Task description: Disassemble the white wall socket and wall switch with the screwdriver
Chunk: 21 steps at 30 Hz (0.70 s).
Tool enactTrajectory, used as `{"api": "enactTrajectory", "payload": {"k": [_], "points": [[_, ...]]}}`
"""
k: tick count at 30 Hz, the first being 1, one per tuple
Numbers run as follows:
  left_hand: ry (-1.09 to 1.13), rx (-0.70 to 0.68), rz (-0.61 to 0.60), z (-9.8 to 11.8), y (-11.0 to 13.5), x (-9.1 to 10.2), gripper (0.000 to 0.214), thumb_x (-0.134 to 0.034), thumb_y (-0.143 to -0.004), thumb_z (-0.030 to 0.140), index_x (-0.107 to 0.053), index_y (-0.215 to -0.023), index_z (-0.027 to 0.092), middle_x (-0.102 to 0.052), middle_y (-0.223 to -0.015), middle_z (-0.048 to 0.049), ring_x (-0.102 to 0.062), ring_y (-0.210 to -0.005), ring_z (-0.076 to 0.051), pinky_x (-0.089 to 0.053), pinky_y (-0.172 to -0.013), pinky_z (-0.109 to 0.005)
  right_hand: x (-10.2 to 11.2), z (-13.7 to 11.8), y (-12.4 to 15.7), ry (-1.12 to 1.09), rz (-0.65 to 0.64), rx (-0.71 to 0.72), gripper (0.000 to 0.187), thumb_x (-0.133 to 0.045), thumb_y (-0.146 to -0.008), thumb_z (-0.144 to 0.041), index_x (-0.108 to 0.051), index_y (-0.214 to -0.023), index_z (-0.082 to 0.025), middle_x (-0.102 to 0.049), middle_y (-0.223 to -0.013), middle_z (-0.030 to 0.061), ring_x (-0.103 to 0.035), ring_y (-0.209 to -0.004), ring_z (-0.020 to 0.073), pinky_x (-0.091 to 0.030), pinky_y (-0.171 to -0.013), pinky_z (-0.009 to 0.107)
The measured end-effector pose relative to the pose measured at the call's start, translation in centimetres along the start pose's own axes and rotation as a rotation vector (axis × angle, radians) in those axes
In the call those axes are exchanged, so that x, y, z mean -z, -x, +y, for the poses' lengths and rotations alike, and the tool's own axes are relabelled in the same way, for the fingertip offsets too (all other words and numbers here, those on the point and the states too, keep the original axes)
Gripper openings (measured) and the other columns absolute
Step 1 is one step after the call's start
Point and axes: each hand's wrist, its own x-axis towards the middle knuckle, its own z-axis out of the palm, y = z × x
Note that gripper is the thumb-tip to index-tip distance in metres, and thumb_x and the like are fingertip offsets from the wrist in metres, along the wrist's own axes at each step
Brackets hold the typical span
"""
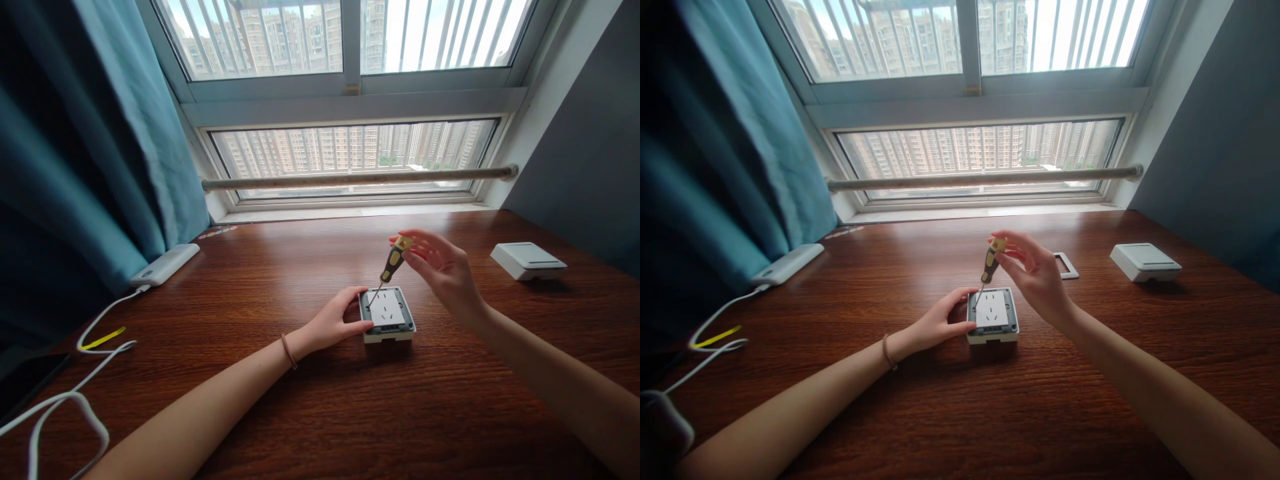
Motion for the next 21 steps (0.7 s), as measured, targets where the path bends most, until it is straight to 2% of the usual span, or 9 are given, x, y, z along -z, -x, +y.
{"api": "enactTrajectory", "payload": {"k": [2,4,7,10,12,15,17,21], "points": [[-0.023,-0.009,0.002,-0.1,0.0,0.0,0.058,-0.066,-0.073,0.028,-0.042,-0.125,0.019,-0.049,-0.125,-0.0111,-0.047,-0.115,-0.023,-0.037,-0.101,-0.04,0.1,-0.1,0.0,0.057,0.094,0.005,0.021,-0.067,-0.072,-0.019,-0.064,-0.092,-0.024,-0.063,-0.091,0.0005,-0.062,-0.086,0.0161,-0.052,-0.081,0.033],[-0.033,-0.009,0.006,-0.2,0.0,0.0,0.058,-0.066,-0.073,0.028,-0.042,-0.125,0.018,-0.048,-0.125,-0.0115,-0.047,-0.115,-0.023,-0.037,-0.101,-0.039,0.2,-0.1,0.0,0.072,0.124,-0.015,0.022,-0.069,-0.07,-0.02,-0.064,-0.092,-0.024,-0.064,-0.089,0.0005,-0.063,-0.082,0.0162,-0.054,-0.079,0.034],[-0.029,-0.004,0.016,-0.4,0.0,0.0,0.059,-0.066,-0.073,0.029,-0.042,-0.125,0.018,-0.048,-0.126,-0.0122,-0.047,-0.115,-0.024,-0.037,-0.101,-0.04,0.3,-0.2,0.0,0.004,0.035,-0.047,0.033,-0.061,-0.077,-0.02,-0.057,-0.11,-0.024,-0.066,-0.098,0.0027,-0.063,-0.092,0.0182,-0.051,-0.087,0.039],[-0.03,-0.005,0.018,-0.5,0.0,0.0,0.059,-0.067,-0.072,0.03,-0.042,-0.125,0.018,-0.048,-0.125,-0.0122,-0.048,-0.114,-0.024,-0.037,-0.101,-0.041,0.2,-0.2,0.0,-0.012,-0.013,-0.045,0.028,-0.055,-0.081,-0.023,-0.056,-0.11,-0.024,-0.063,-0.107,0.0042,-0.06,-0.099,0.0187,-0.048,-0.091,0.039],[-0.035,-0.006,0.018,-0.5,0.0,0.0,0.059,-0.067,-0.072,0.03,-0.042,-0.125,0.019,-0.049,-0.125,-0.0117,-0.048,-0.114,-0.024,-0.037,-0.101,-0.041,0.1,0.1,0.0,0.062,0.045,-0.022,0.024,-0.061,-0.077,-0.025,-0.06,-0.102,-0.024,-0.063,-0.103,0.0031,-0.06,-0.096,0.0185,-0.05,-0.087,0.038],[-0.027,-0.009,0.01,-0.4,0.0,0.0,0.059,-0.066,-0.073,0.029,-0.042,-0.125,0.019,-0.049,-0.125,-0.0112,-0.047,-0.115,-0.023,-0.038,-0.101,-0.04,0.1,0.5,0.0,0.149,0.14,-0.007,0.028,-0.071,-0.068,-0.025,-0.062,-0.095,-0.025,-0.064,-0.089,0.0005,-0.062,-0.085,0.0179,-0.052,-0.08,0.037],[-0.025,-0.005,0.005,-0.3,0.0,0.0,0.059,-0.066,-0.073,0.029,-0.041,-0.126,0.019,-0.048,-0.125,-0.0114,-0.047,-0.115,-0.023,-0.038,-0.101,-0.039,0.2,0.3,0.0,0.094,0.103,-0.015,0.033,-0.068,-0.07,-0.022,-0.059,-0.102,-0.026,-0.064,-0.09,0.0005,-0.062,-0.086,0.0179,-0.052,-0.083,0.037],[-0.035,-0.002,0.006,-0.2,0.0,0.1,0.06,-0.066,-0.073,0.031,-0.041,-0.126,0.018,-0.047,-0.127,-0.0121,-0.047,-0.115,-0.024,-0.037,-0.101,-0.039,0.2,-0.7,0.2,-0.016,-0.076,-0.011,0.033,-0.053,-0.083,-0.019,-0.052,-0.115,-0.026,-0.061,-0.11,0.0035,-0.06,-0.098,0.0187,-0.048,-0.091,0.039]]}}
